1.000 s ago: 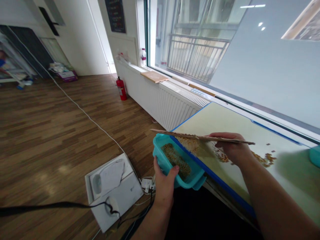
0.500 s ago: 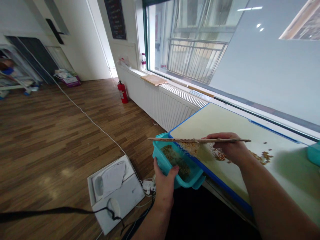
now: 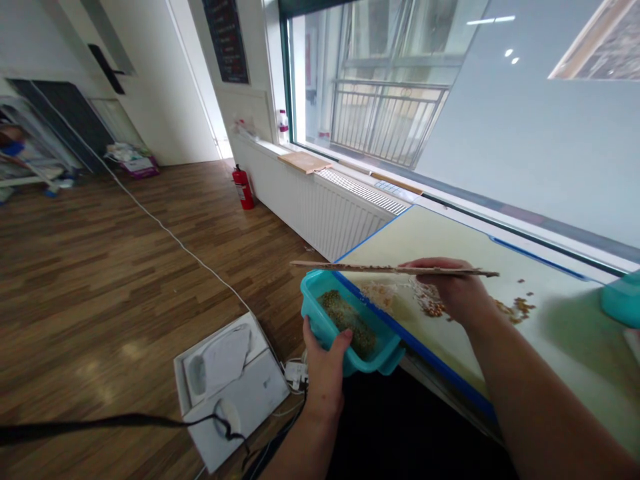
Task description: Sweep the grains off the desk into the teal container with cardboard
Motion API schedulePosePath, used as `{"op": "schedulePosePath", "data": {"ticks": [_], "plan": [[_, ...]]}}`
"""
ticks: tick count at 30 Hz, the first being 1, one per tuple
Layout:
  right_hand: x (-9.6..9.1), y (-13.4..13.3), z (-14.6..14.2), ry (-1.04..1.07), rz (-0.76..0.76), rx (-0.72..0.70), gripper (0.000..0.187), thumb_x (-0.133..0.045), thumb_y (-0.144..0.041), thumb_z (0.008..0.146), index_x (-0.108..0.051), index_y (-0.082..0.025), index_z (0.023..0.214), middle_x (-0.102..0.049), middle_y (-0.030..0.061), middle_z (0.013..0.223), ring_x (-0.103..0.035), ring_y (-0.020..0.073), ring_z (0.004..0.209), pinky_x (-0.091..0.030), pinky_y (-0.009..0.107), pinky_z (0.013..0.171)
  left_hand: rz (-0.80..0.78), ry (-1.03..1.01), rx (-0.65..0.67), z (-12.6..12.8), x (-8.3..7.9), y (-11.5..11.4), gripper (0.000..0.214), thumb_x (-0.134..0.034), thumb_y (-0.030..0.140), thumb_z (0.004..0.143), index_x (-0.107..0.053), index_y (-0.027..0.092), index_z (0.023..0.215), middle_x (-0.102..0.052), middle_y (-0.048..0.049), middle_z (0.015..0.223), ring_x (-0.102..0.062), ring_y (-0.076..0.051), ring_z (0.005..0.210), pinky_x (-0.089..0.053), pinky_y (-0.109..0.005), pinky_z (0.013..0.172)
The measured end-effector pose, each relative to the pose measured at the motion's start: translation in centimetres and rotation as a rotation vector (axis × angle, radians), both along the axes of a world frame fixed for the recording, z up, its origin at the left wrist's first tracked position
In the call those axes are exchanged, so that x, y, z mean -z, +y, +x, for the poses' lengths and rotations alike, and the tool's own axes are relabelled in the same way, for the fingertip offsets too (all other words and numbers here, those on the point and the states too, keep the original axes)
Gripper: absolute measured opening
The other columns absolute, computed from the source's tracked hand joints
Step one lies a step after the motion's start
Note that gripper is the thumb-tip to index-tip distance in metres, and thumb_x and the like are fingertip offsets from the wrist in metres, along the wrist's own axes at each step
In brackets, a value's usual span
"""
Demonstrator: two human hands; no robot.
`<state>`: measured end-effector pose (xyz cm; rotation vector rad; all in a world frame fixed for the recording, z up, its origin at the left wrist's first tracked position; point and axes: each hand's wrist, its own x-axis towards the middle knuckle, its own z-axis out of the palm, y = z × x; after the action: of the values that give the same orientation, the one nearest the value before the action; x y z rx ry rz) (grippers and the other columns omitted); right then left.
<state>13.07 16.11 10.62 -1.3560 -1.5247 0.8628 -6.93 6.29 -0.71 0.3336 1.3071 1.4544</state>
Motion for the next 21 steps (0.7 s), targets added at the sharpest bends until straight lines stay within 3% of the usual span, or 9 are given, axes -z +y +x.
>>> {"op": "schedulePosePath", "data": {"ticks": [3,8,21], "plan": [[0.8,0.3,0.1,0.011,-0.002,-0.009,0.021,-0.069,-0.025,0.058,-0.079,-0.024,0.076,-0.077,0.0045,0.084,-0.07,0.0245,0.082,-0.054,0.034,0.075,0.013,0.006,0.001,0.0,0.2,0.0,0.099,-0.08,0.036,0.07,-0.025,0.026,0.153,-0.055,-0.013,0.14,-0.06,-0.027,0.12,-0.05,-0.041,0.1],[1.8,0.8,0.6,0.03,-0.028,0.077,0.018,-0.069,-0.024,0.051,-0.076,-0.028,0.067,-0.073,-0.0003,0.068,-0.068,0.0234,0.071,-0.055,0.034,0.07,-0.016,0.078,-0.011,0.0,0.2,-0.1,0.096,-0.082,0.039,0.069,-0.031,0.027,0.15,-0.058,-0.0118,0.136,-0.061,-0.027,0.119,-0.049,-0.04,0.102],[1.3,0.3,1.3,-0.125,0.025,0.117,0.004,-0.064,-0.025,0.049,-0.066,-0.028,0.051,-0.069,-0.0011,0.059,-0.064,0.0232,0.061,-0.054,0.035,0.061,-0.021,0.088,0.002,-0.1,0.0,-0.1,0.102,-0.082,0.04,0.07,-0.025,0.026,0.153,-0.058,-0.0117,0.137,-0.061,-0.025,0.12,-0.048,-0.039,0.103]]}}
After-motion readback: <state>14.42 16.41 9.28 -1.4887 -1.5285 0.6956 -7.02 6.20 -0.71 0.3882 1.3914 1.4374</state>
